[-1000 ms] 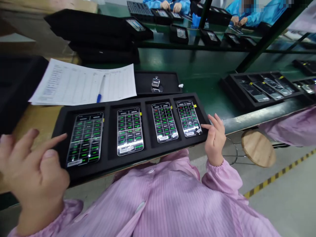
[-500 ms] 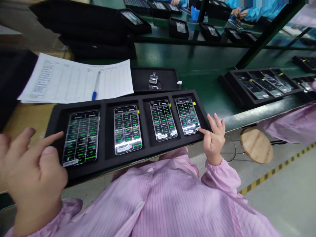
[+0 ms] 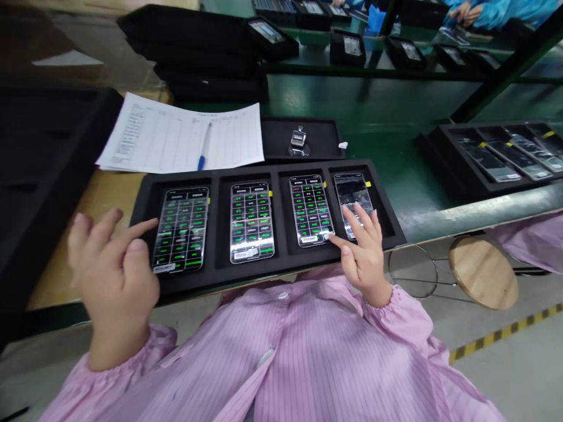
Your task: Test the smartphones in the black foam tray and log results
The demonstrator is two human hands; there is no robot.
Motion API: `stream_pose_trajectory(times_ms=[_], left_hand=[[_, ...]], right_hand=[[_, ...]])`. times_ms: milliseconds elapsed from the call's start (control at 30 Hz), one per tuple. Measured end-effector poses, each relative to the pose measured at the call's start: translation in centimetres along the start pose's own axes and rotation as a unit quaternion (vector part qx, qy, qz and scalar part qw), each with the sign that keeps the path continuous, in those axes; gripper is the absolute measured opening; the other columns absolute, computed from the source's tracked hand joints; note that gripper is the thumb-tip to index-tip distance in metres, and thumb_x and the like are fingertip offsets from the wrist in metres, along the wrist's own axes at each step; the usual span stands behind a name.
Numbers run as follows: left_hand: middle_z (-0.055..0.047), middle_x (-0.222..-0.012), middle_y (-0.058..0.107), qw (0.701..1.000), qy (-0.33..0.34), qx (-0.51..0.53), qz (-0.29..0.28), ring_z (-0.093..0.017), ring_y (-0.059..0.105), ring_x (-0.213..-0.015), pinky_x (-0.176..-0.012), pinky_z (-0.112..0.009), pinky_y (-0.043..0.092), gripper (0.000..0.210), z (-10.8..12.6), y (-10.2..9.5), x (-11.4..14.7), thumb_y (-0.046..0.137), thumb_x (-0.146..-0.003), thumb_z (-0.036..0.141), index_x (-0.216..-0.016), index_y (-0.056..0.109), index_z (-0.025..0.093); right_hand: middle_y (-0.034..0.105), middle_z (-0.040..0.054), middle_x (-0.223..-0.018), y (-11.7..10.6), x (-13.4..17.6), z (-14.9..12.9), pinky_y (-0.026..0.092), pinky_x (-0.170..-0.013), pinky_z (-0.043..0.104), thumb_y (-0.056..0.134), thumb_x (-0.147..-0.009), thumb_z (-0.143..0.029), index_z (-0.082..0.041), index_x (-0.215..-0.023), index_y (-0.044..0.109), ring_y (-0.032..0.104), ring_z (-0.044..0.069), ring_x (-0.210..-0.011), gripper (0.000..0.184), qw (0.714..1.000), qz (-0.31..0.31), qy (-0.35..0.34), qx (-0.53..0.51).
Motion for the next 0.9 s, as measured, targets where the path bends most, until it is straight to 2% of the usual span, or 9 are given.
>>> stream_pose_trajectory(times_ms=[100, 233, 433, 533, 600, 767, 833, 900], left_hand=[[-0.015, -0.146, 0.058, 1.0, -0.005, 0.005, -0.005, -0.035, 0.039, -0.148, -0.122, -0.061, 0.029, 0.037, 0.0, 0.0, 0.2, 0.043, -0.101, 0.032, -0.115, 0.072, 0.015], [-0.013, -0.146, 0.059, 1.0, -0.026, 0.016, -0.001, -0.033, 0.036, -0.15, -0.122, -0.059, 0.03, 0.037, -0.4, -0.1, 0.4, 0.041, -0.1, 0.031, -0.115, 0.072, 0.019], [-0.01, -0.147, 0.058, 1.0, -0.003, 0.01, 0.013, -0.029, 0.038, -0.149, -0.121, -0.057, 0.034, 0.037, 0.2, -0.8, 1.0, 0.037, -0.101, 0.032, -0.115, 0.07, 0.023], [-0.009, -0.146, 0.059, 1.0, 0.008, 0.012, 0.023, -0.028, 0.04, -0.148, -0.121, -0.056, 0.035, 0.036, 0.2, -1.8, 1.4, 0.038, -0.101, 0.031, -0.117, 0.07, 0.023], [-0.008, -0.146, 0.06, 0.999, 0.007, 0.011, 0.032, -0.029, 0.042, -0.147, -0.122, -0.056, 0.035, 0.035, -0.2, -2.6, 1.8, 0.04, -0.101, 0.029, -0.119, 0.07, 0.024], [-0.003, -0.14, 0.065, 0.999, -0.021, 0.009, 0.025, -0.029, 0.054, -0.137, -0.119, -0.054, 0.039, 0.035, -1.6, -4.1, 1.5, 0.042, -0.1, 0.029, -0.123, 0.067, 0.023], [-0.005, -0.129, 0.07, 0.998, -0.048, 0.0, 0.029, -0.029, 0.061, -0.127, -0.113, -0.054, 0.045, 0.035, -2.2, -4.2, 0.7, 0.042, -0.1, 0.032, -0.119, 0.069, 0.021], [-0.006, -0.118, 0.074, 0.997, -0.072, -0.022, 0.007, -0.029, 0.066, -0.118, -0.107, -0.053, 0.049, 0.039, -2.6, -3.5, -0.4, 0.04, -0.099, 0.037, -0.116, 0.07, 0.019]], right_hand=[[0.052, -0.0015, -0.154, -0.5, 0.0, 0.5, 0.027, -0.123, 0.063, 0.039, -0.098, -0.02, -0.027, -0.108, 0.078, 0.044, 0.032, -0.145, 0.041, 0.999, 0.024, 0.023, -0.026], [0.055, 0.0016, -0.151, -0.4, -0.4, 0.5, 0.033, -0.12, 0.062, 0.04, -0.099, -0.021, -0.025, -0.114, 0.076, 0.045, 0.033, -0.144, 0.039, 0.997, 0.036, 0.037, -0.062], [0.055, 0.0013, -0.151, 2.4, -1.8, -3.6, 0.028, -0.123, 0.061, 0.043, -0.099, -0.024, -0.026, -0.111, 0.075, 0.043, 0.033, -0.146, 0.033, 0.992, -0.053, -0.053, -0.101], [0.057, 0.0042, -0.149, 2.9, -1.6, -4.0, 0.028, -0.123, 0.06, 0.043, -0.1, -0.024, -0.024, -0.111, 0.074, 0.043, 0.032, -0.146, 0.033, 0.991, -0.064, -0.061, -0.103], [0.061, 0.0051, -0.145, 2.3, -1.3, -2.8, 0.03, -0.121, 0.061, 0.041, -0.1, -0.023, -0.024, -0.112, 0.073, 0.046, 0.032, -0.144, 0.035, 0.995, -0.033, -0.033, -0.093], [0.069, 0.0092, -0.131, -1.3, 0.2, 2.1, 0.04, -0.114, 0.062, 0.036, -0.104, -0.027, -0.022, -0.118, 0.071, 0.055, 0.031, -0.136, 0.039, 0.993, 0.086, 0.08, -0.022], [0.069, 0.0112, -0.13, -2.3, 0.6, 3.5, 0.041, -0.113, 0.061, 0.036, -0.104, -0.028, -0.019, -0.12, 0.071, 0.056, 0.032, -0.135, 0.039, 0.989, 0.1, 0.105, 0.003], [0.069, 0.0122, -0.13, -3.0, 0.8, 4.4, 0.042, -0.113, 0.061, 0.037, -0.105, -0.028, -0.018, -0.121, 0.071, 0.057, 0.032, -0.134, 0.039, 0.987, 0.108, 0.116, 0.014]])
Point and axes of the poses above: each hand's wrist, its own x-axis away from the middle knuckle, its own y-axis out of the palm, z = x × y, the point moved 9 cm from there along -x, towards the middle knuckle
